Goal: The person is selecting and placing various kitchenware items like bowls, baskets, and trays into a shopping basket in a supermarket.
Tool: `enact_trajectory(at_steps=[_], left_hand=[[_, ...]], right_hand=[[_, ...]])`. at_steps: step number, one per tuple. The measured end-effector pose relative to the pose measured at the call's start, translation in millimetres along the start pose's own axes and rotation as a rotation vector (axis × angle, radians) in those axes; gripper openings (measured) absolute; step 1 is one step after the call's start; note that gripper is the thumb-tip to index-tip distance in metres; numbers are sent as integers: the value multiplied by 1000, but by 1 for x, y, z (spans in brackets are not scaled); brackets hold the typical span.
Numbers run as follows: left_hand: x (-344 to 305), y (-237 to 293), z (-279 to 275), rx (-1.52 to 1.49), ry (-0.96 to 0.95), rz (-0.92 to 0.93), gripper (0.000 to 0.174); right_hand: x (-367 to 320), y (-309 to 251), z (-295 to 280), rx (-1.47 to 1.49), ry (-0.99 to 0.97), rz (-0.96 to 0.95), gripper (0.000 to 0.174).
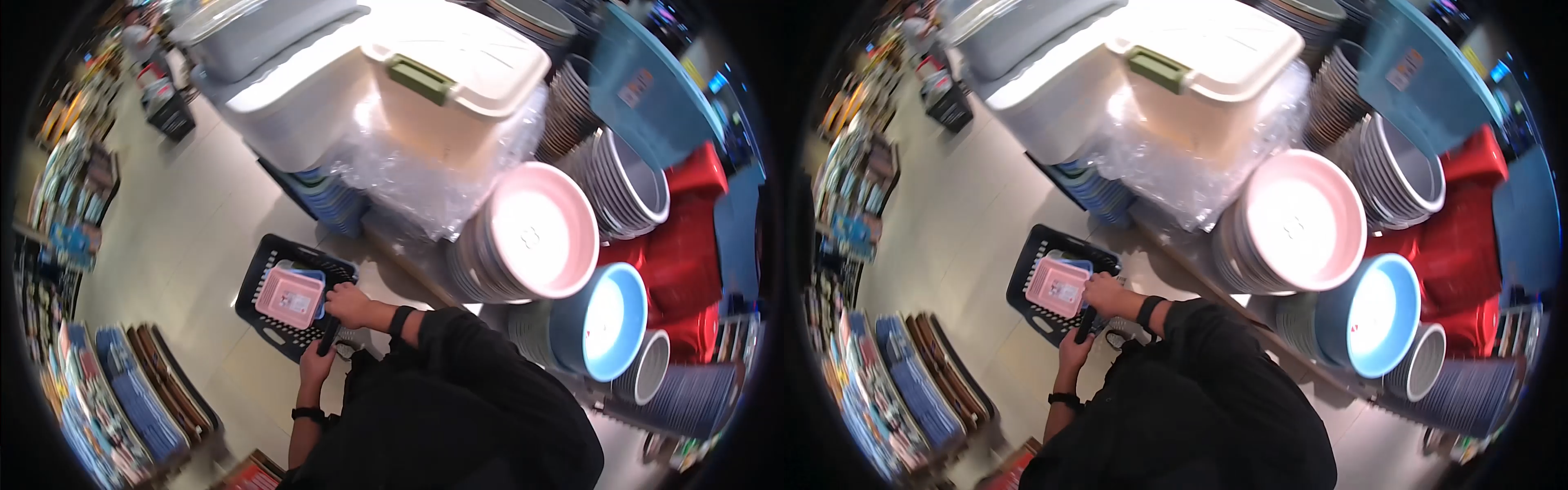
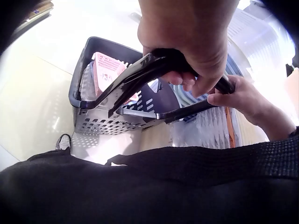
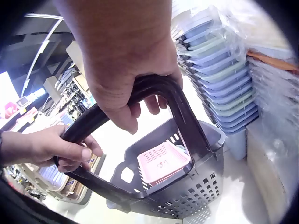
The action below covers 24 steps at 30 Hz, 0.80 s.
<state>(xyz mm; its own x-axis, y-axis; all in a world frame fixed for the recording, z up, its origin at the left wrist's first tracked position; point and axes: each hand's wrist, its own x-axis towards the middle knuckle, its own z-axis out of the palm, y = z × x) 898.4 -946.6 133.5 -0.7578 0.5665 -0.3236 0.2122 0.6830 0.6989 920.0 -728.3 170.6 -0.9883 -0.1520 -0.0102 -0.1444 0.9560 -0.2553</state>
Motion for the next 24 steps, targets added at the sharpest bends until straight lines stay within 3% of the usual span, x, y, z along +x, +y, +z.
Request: enact_trajectory(at_steps=[3,6,12,18,20,21,24], left_hand=[[11,-14,-1,-149,-98,-125,29],[13,3,-19,-197,-109,-14,28],[40,-13,-39,-187,-218,68,26],[70,-52,-57,-210,-195,252,26],[79,-55,-54,-244,-191,239,26],[70,-30,-79,-226,-274,92,26],[79,-42,-95,-210,-240,116,24]], right_hand=[[5,-4,2,-29,-3,61,22],[13,-6,14,-37,51,112,26],[39,-12,21,-105,71,213,27],[74,-32,17,-102,124,304,22],[77,-28,16,-93,120,334,22],[83,-32,16,-95,107,330,21],[103,-43,17,-112,96,337,20]])
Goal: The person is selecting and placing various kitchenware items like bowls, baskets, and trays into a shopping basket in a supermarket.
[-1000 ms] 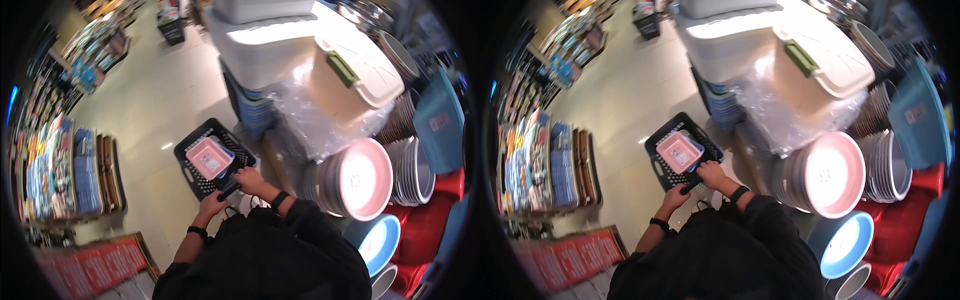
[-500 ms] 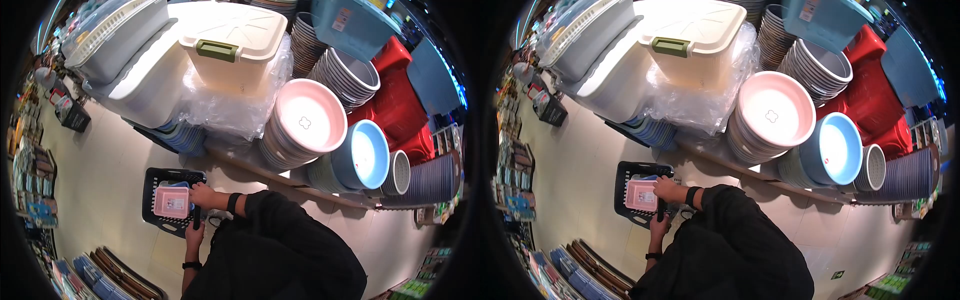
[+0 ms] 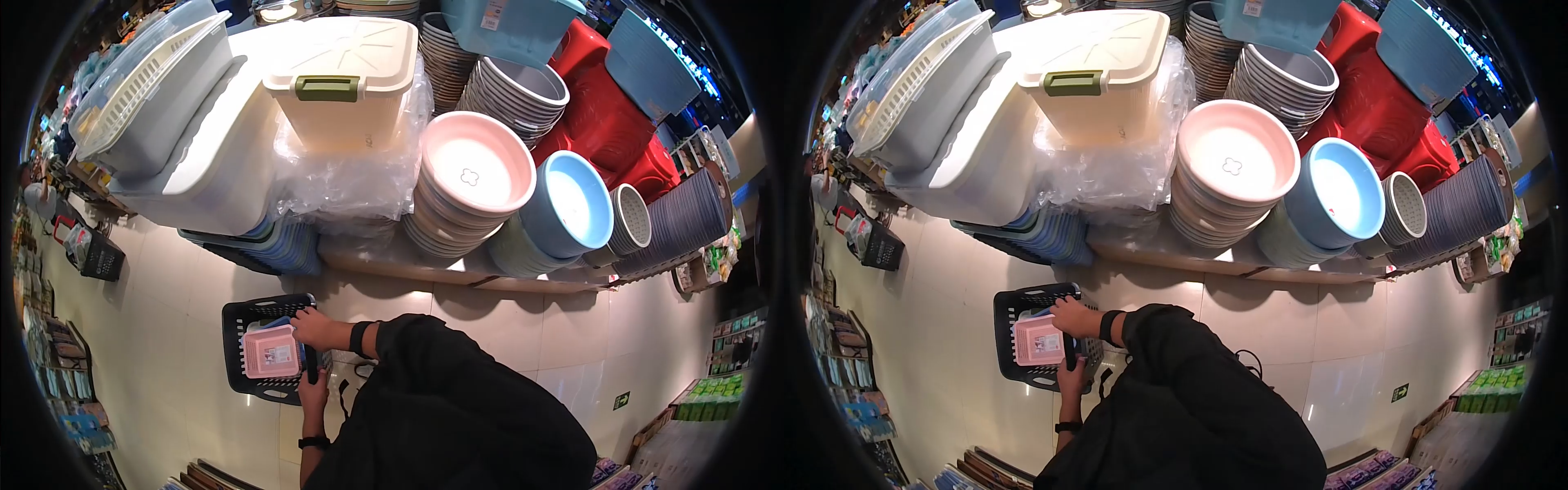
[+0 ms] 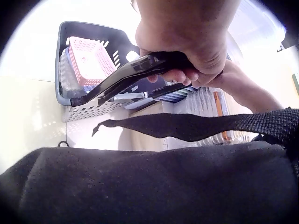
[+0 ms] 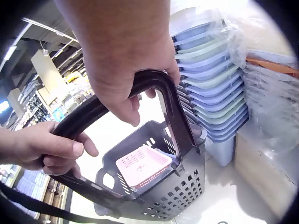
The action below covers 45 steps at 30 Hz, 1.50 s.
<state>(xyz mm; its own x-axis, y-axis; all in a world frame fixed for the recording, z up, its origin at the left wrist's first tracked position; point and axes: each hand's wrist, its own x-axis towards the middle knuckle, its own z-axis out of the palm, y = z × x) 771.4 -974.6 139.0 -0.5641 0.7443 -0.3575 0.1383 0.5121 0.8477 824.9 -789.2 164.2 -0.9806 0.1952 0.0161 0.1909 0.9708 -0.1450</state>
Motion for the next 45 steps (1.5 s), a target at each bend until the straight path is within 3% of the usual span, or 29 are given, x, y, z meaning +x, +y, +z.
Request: enact_trajectory(at_steps=[1,3,5,7,8,13,25,28,30,31,35,37,38,41,42,44,45], left_hand=[[5,-15,-5,2,4,0,24],[23,-31,4,-30,38,180,22],[25,-36,-1,-17,37,164,23],[11,-4,-15,-42,23,24,25],[14,-11,-20,47,30,17,26],[20,-25,-34,60,26,-146,35],[39,-9,-90,90,-59,-180,38],[47,-20,-105,125,-101,-170,40],[55,-32,-114,88,-188,-119,42],[56,-30,-120,101,-204,-98,43],[67,-45,-136,131,-186,-5,44],[75,-52,-140,139,-150,133,44],[80,-51,-146,157,-235,51,50],[83,-44,-164,216,-215,22,50],[84,-46,-169,197,-206,-6,50],[84,-45,-175,175,-201,-40,51],[88,-50,-177,186,-168,-10,52]], right_hand=[[5,-4,0,0,17,4,22],[7,10,2,13,28,-4,24],[14,7,-1,24,-54,-44,26],[19,7,1,53,68,-86,29],[23,6,1,40,16,-88,30],[39,3,-9,72,-45,-167,16],[82,-12,-1,142,29,-149,14],[91,-21,0,157,144,-163,16],[98,-29,2,77,116,-102,21],[102,-32,-1,43,-32,-60,19],[118,-44,-4,40,-179,-14,23],[120,-49,1,20,269,-80,29],[124,-49,2,20,257,-86,29],[142,-55,-3,116,-245,142,42],[144,-59,0,116,-248,138,42],[144,-64,2,59,0,82,45],[148,-65,3,52,3,80,45]])
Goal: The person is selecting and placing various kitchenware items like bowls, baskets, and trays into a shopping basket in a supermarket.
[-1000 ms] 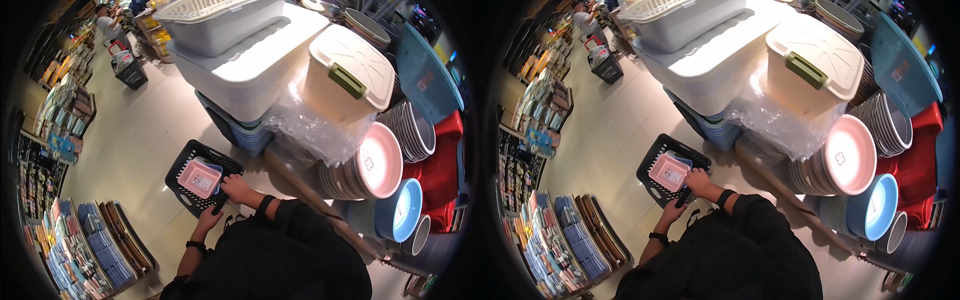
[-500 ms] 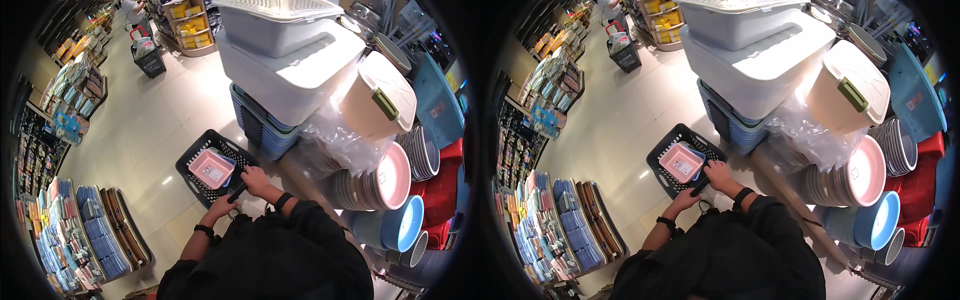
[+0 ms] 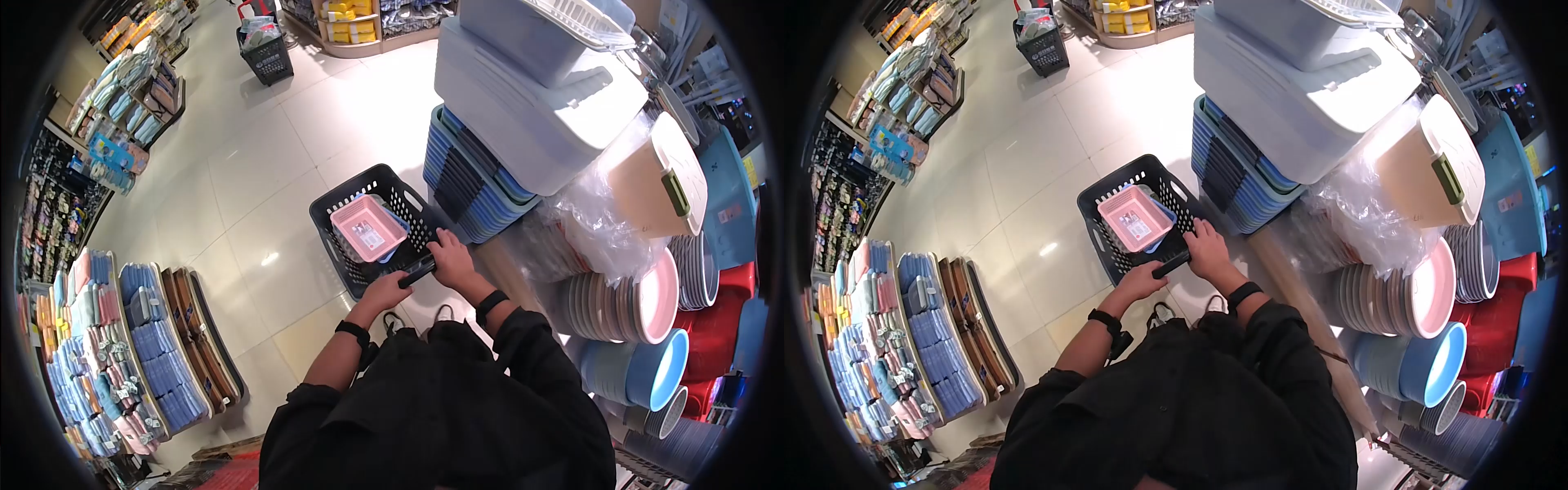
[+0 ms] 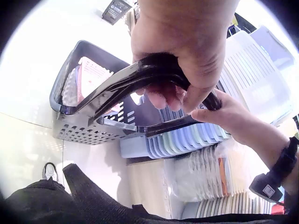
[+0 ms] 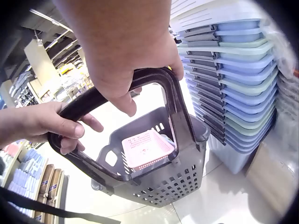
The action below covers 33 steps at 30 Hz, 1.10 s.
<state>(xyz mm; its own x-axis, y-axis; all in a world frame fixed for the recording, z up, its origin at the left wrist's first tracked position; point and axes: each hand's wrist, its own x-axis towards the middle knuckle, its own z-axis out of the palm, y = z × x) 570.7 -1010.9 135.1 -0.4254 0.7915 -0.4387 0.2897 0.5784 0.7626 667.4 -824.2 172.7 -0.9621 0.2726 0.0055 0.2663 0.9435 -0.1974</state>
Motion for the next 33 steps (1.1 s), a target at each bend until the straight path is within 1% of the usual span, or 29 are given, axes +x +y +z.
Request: enact_trajectory(at_steps=[2,3,4,5,6,7,8,9,10,12,14,15,17,19,21,22,24,25,27,28,29,31,32,33], left_hand=[[5,-9,-4,10,37,31,53],[7,-13,-7,15,57,74,57],[9,-16,-9,20,78,117,62],[10,-18,-8,20,83,121,62],[6,-13,-8,175,166,134,66],[3,-10,-11,331,257,152,70],[1,-6,-13,348,273,213,77],[2,-6,-11,350,280,206,77],[4,-5,-10,313,298,166,76],[9,-6,-12,283,324,111,75],[13,-6,-15,325,429,81,81],[14,-6,-17,325,437,65,81],[16,-6,-21,519,608,97,85],[20,-7,-28,504,621,60,85],[24,-11,-33,489,619,22,86],[30,-14,-37,445,590,14,86],[37,-16,-47,407,530,4,83],[37,-14,-52,409,527,4,83],[42,-6,-65,327,387,-109,79],[43,-5,-68,359,391,-129,70],[44,-5,-71,364,386,-106,70],[50,-10,-76,342,345,-155,58],[53,-11,-78,341,336,-134,58],[54,-11,-81,361,292,-167,53]], right_hand=[[6,-3,3,18,-49,8,45],[9,-4,4,12,-45,9,45],[11,-6,5,13,6,-21,45],[14,-5,5,15,57,-52,45],[17,-4,1,37,-40,-48,47],[26,-4,-4,34,-35,-54,47],[38,-4,-8,27,-307,12,49],[45,-4,-10,22,-581,77,51],[46,-1,-7,25,-582,65,51],[47,1,-2,85,-239,-124,57],[51,1,3,146,-221,-111,58],[53,2,5,190,-200,-87,60],[60,3,10,179,-210,-141,60],[70,1,10,173,-213,-186,60],[74,-2,12,106,6,-237,57],[79,-2,12,115,1,-239,57],[89,-1,12,194,-231,-164,52],[90,-2,12,197,-231,-162,52],[97,-3,13,216,-242,-141,49],[99,-4,18,217,-155,-149,33],[104,-3,23,208,-142,-133,33],[115,-3,22,167,-334,-134,30],[117,-3,20,158,-327,-114,30],[118,-3,20,139,-352,-118,31]])
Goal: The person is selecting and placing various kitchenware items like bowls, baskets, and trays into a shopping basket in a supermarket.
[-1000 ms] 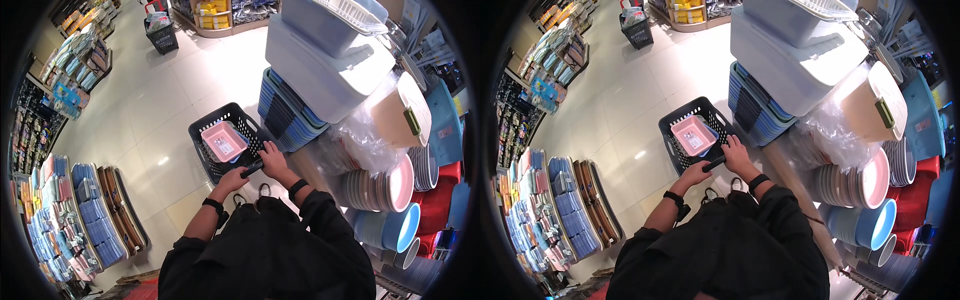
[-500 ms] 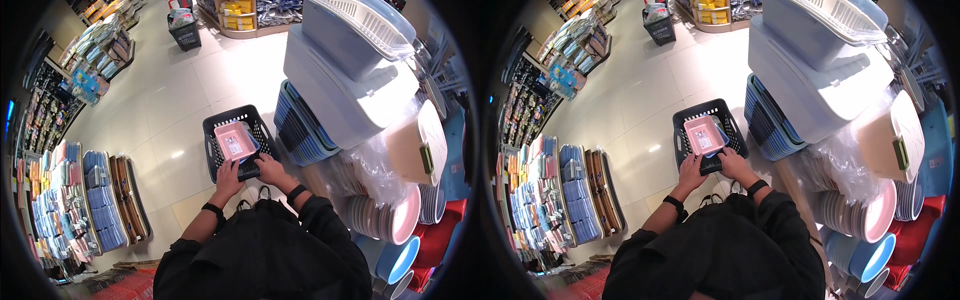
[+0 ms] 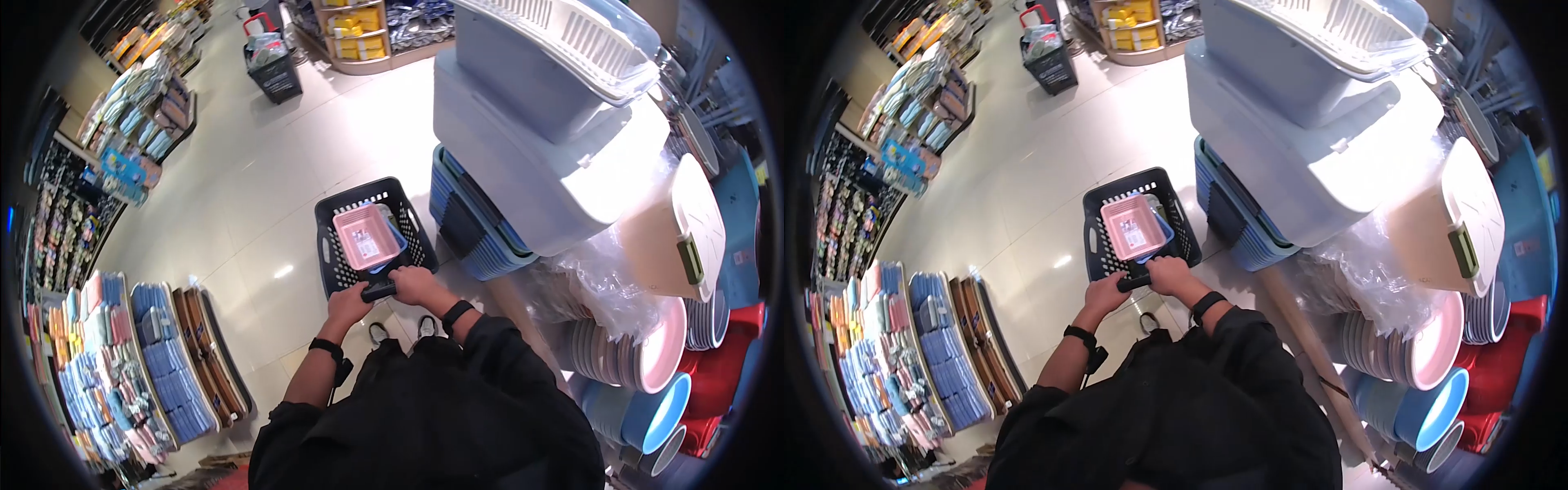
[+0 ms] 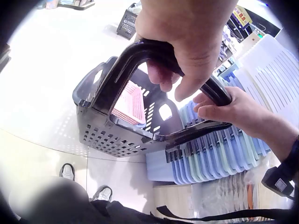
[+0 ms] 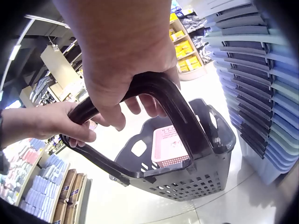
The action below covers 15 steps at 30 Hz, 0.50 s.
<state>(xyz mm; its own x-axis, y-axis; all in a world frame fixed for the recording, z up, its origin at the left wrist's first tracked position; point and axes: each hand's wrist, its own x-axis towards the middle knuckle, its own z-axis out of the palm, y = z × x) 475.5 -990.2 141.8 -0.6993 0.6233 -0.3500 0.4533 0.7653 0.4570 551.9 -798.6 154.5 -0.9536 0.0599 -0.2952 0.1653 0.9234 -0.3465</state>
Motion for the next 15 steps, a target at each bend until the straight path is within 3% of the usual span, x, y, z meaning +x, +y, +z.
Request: enact_trajectory(at_steps=[4,9,10,12,13,15], left_hand=[[8,1,-5,10,-53,16,44],[14,-11,-7,0,-43,109,44],[15,-16,-7,-2,-36,129,44],[24,-19,-11,-17,-81,114,46],[28,-21,-14,-18,-109,114,47],[36,-21,-24,-17,-152,115,47]], right_hand=[[2,0,-6,0,-80,50,25],[6,-7,-3,-6,-89,98,31],[5,-9,4,-16,-76,112,31],[10,-13,4,-17,140,106,31],[16,-15,-1,-29,-70,194,32],[22,-15,-7,-20,-62,199,29]])
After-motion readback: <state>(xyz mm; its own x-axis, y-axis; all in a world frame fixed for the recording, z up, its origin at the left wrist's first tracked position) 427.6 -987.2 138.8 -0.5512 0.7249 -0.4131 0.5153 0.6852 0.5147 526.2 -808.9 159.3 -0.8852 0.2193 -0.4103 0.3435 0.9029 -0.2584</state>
